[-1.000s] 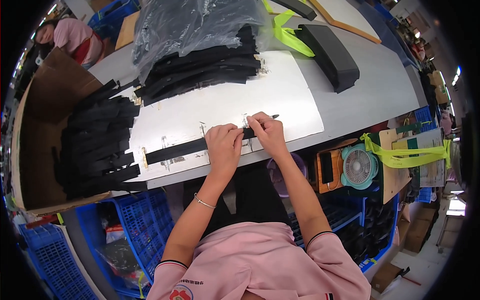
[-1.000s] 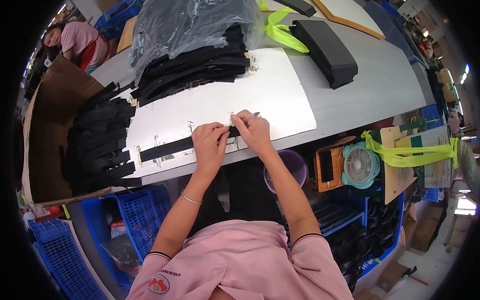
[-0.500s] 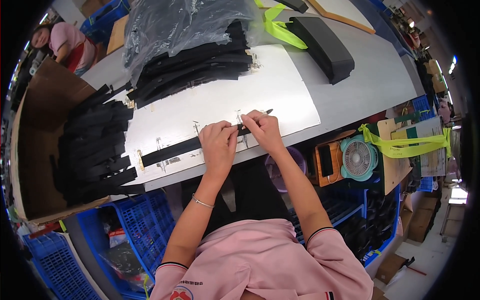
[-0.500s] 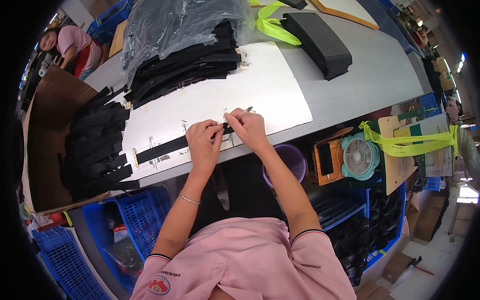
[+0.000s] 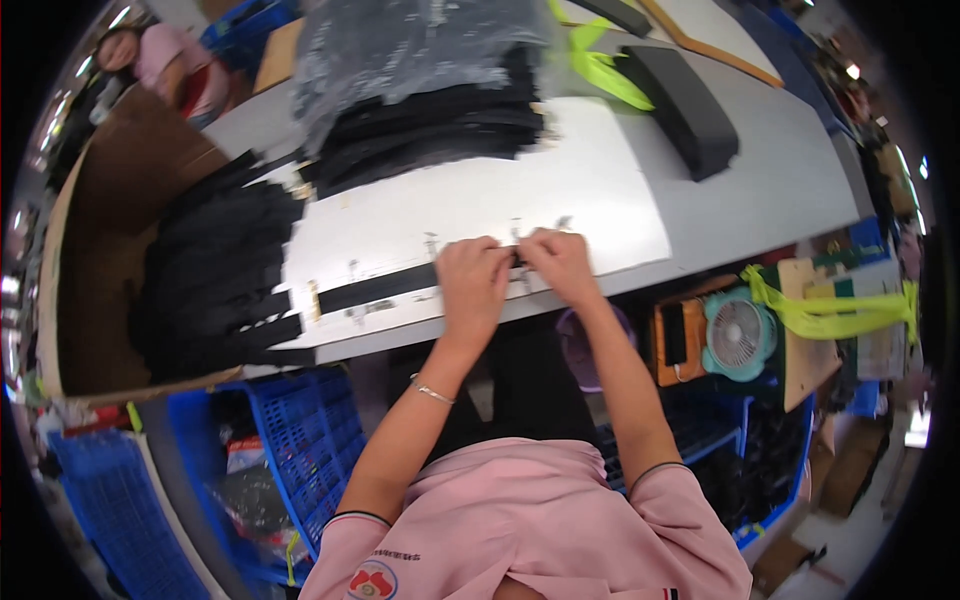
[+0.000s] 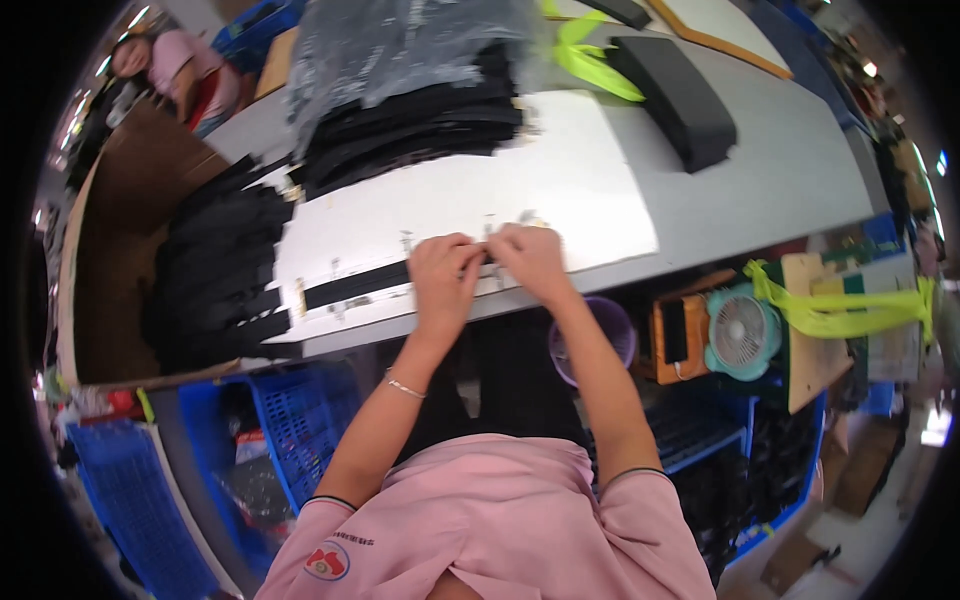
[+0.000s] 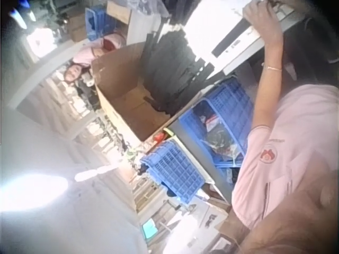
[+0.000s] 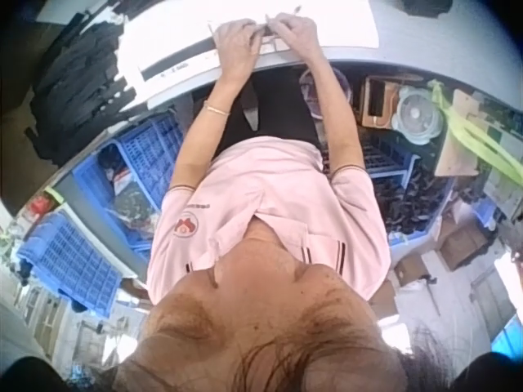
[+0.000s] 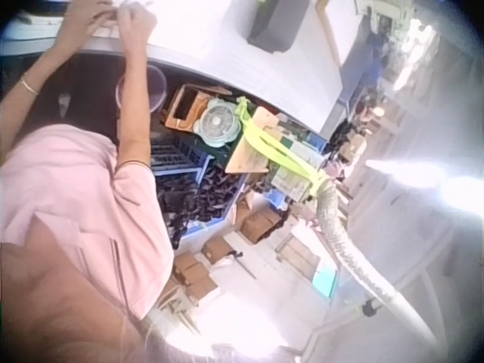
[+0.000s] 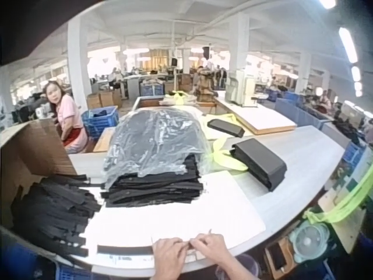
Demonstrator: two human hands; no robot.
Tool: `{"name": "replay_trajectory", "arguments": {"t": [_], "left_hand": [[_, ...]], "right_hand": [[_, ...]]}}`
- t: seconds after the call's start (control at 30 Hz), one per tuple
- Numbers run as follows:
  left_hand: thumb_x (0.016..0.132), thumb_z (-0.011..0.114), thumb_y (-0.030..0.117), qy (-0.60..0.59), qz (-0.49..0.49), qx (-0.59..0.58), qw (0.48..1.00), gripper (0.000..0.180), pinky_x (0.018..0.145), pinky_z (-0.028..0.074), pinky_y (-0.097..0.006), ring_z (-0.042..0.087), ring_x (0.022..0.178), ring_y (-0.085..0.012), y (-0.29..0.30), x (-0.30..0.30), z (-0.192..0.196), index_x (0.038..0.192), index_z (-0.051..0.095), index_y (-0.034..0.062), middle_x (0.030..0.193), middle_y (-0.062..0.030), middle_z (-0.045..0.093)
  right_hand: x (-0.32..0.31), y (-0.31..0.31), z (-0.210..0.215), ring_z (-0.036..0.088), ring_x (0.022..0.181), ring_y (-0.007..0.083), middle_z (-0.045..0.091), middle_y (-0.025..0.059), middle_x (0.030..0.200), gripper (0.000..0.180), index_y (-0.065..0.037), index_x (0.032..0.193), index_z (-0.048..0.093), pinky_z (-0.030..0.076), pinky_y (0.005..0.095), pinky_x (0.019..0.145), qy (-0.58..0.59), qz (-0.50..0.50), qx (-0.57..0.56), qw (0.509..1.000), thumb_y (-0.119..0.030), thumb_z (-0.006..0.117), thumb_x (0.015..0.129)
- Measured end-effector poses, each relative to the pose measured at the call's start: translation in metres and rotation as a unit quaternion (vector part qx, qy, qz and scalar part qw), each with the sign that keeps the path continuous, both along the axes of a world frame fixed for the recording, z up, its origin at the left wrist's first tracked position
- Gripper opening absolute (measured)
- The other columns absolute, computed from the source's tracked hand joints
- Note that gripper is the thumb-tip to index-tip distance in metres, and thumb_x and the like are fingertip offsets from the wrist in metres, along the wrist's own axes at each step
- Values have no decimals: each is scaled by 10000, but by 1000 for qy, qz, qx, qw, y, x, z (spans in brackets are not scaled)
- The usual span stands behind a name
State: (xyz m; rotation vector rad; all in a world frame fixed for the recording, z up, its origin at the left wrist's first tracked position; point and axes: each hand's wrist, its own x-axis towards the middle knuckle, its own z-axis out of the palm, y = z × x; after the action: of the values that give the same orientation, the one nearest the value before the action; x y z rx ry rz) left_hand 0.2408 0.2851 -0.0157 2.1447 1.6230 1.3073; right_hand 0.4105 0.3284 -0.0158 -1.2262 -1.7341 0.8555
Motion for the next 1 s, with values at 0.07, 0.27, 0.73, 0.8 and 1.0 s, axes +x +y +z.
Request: {"name": "replay_trajectory", "arguments": {"t": [0.07,0.27,0.73,0.8,1.0], "left_hand": [[844,742,65,13,4,-4,1000,307,1087,380,-523,564,1177,-324,-6,4,7,1148,695,64,1226,-98,633],[973,669,195,49,21,-87,995,395,1206,195,-606,423,1424,-357,-26,-6,1,1350,646,81,1475,-136,547],[838,517,-95,17,90,-86,992,622,1271,139,-551,321,1534,-373,-63,-140,47,1425,605,91,1535,-153,518],[766,474,-103,91,167,-93,977,687,1268,118,-579,291,1534,-410,-105,-176,39,1427,581,51,1547,-171,489],[999,554,14,126,209,-147,959,432,1254,228,-486,366,1509,-380,-147,-255,9,1420,621,83,1562,-145,499]], "right_hand": [[11,-5,-3,590,612,90,664,29,687,244,-10,820,711,451,275,571,111,-29,-68,991,-181,664,987],[16,-9,1,514,590,48,652,14,714,191,-1,864,709,385,215,537,234,-98,-46,966,-126,666,1001],[5,-8,8,507,594,23,679,26,749,197,-24,916,711,382,179,533,225,-136,-73,962,-185,665,1021],[4,-7,8,512,601,26,675,18,750,189,-24,925,713,390,181,542,225,-133,-74,962,-184,669,1016],[5,-4,10,538,645,35,672,-3,774,168,-27,946,716,414,192,564,231,-115,-97,961,-173,665,1010]]}}
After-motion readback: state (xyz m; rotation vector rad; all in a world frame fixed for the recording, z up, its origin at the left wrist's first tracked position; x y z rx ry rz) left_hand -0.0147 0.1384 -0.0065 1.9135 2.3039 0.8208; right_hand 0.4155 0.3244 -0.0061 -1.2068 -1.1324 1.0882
